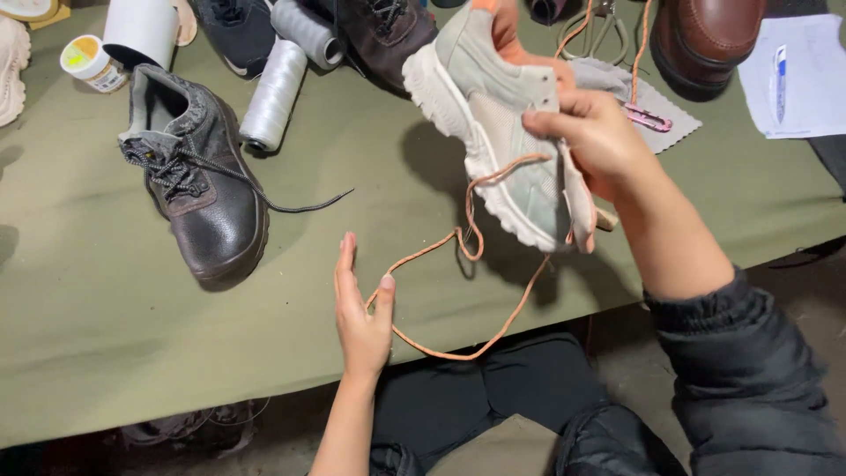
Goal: Hand-stitching a sneaker using an awl and thread at a repair bench.
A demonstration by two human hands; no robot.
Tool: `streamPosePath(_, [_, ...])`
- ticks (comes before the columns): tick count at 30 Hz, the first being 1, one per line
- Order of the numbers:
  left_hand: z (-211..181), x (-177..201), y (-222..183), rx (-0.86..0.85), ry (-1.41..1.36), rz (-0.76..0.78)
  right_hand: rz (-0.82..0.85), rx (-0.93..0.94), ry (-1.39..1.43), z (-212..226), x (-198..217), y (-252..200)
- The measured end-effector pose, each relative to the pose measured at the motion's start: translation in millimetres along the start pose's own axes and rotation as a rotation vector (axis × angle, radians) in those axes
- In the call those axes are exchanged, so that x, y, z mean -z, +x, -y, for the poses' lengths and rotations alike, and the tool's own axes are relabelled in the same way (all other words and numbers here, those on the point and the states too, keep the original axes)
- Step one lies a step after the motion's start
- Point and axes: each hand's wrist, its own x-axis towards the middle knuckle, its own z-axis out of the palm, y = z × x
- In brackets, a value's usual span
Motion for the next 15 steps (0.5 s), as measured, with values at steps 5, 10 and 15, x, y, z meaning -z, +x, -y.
streamPosePath(5, [2.6, -3.0, 0.5, -0.011, -0.063, -0.036, -0.088, 0.116, -0.478, 66.4, 62.4, -5.6])
streamPosePath(10, [12.9, -6.7, -0.7, -0.058, -0.12, -0.03, -0.317, 0.131, -0.887, 88.4, 153.9, -40.4])
streamPosePath(15, [3.7, -8.7, -1.2, -0.024, -0.103, -0.038, -0.551, 0.173, -1.137, 51.6, 242.7, -59.1])
